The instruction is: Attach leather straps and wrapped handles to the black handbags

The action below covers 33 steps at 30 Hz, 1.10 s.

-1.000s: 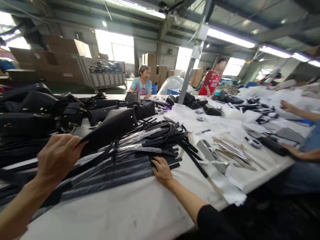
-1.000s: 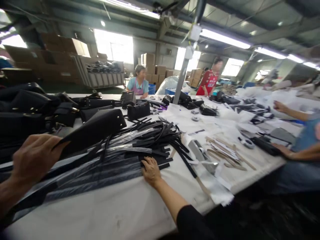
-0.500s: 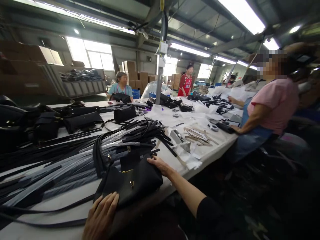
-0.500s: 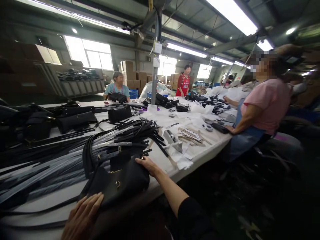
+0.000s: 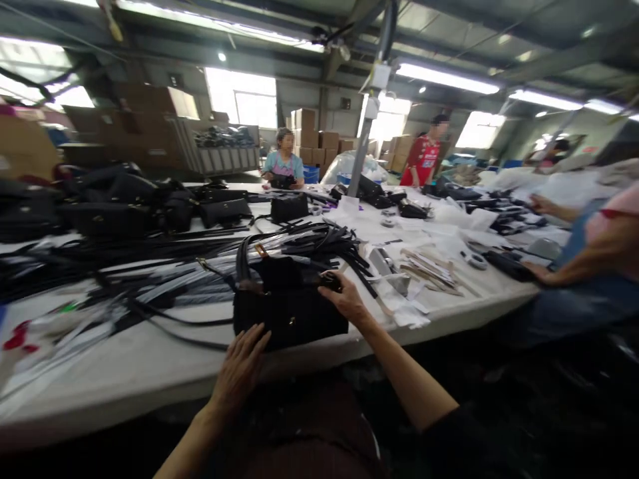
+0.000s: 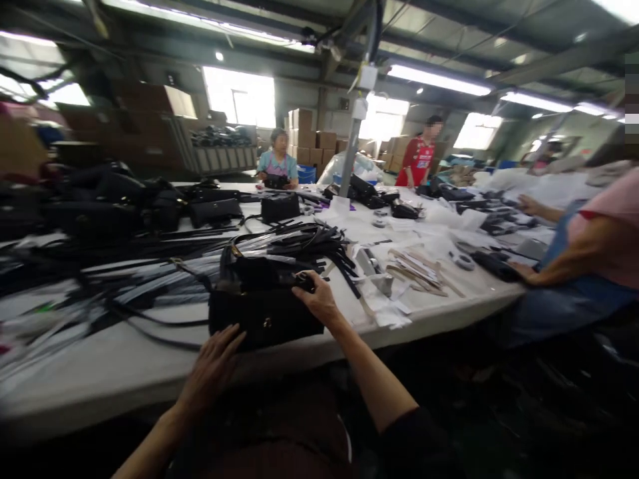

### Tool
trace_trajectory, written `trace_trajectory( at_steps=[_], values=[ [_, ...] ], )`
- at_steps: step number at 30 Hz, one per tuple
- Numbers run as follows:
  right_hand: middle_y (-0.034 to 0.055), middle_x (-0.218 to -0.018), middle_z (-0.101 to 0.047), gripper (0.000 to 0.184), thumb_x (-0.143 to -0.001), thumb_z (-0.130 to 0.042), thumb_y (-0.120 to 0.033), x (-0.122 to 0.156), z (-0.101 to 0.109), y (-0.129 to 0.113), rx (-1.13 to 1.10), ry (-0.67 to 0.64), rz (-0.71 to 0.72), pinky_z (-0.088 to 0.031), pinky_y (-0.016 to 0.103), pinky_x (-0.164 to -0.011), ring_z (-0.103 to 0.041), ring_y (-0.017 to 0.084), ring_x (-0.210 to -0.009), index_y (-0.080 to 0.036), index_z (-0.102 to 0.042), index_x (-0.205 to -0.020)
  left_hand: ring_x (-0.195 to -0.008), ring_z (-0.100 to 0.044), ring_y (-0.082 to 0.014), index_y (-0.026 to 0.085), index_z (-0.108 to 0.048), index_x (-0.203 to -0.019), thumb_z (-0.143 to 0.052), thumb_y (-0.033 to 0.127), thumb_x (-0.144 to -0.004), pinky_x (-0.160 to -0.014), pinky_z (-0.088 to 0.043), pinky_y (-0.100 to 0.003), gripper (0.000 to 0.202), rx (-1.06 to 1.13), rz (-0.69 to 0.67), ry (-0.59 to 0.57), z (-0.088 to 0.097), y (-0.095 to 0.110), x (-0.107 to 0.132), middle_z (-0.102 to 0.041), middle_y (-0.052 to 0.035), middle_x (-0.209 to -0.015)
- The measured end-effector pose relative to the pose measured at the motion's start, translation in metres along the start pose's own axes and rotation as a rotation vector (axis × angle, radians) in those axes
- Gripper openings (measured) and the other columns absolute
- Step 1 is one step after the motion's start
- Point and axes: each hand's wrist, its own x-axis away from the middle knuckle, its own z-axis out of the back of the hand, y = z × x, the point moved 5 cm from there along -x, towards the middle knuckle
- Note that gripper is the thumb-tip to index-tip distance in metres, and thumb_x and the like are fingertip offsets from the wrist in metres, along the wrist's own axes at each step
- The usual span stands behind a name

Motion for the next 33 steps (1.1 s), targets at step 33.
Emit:
trace_trajectory(
  at_steps=[33],
  values=[
    [0.008, -0.107, -0.071, 0.038, -0.093, -0.045, -0.043, 0.019, -0.041, -0.011, 0.694, -0.221, 0.361, -0.05, 0.037, -0.082, -0.067, 0.025, -0.095, -0.025, -0.061, -0.123, -0.11, -0.058, -0.0189, 0.018, -0.058, -0.109, -0.047, 0.021, -0.094, -0.099, -0.048, -0.038, 0.02, 0.3, 0.674, 0.348, 0.07, -0.04, 0.009, -0.063, -0.0079, -0.109]
  ],
)
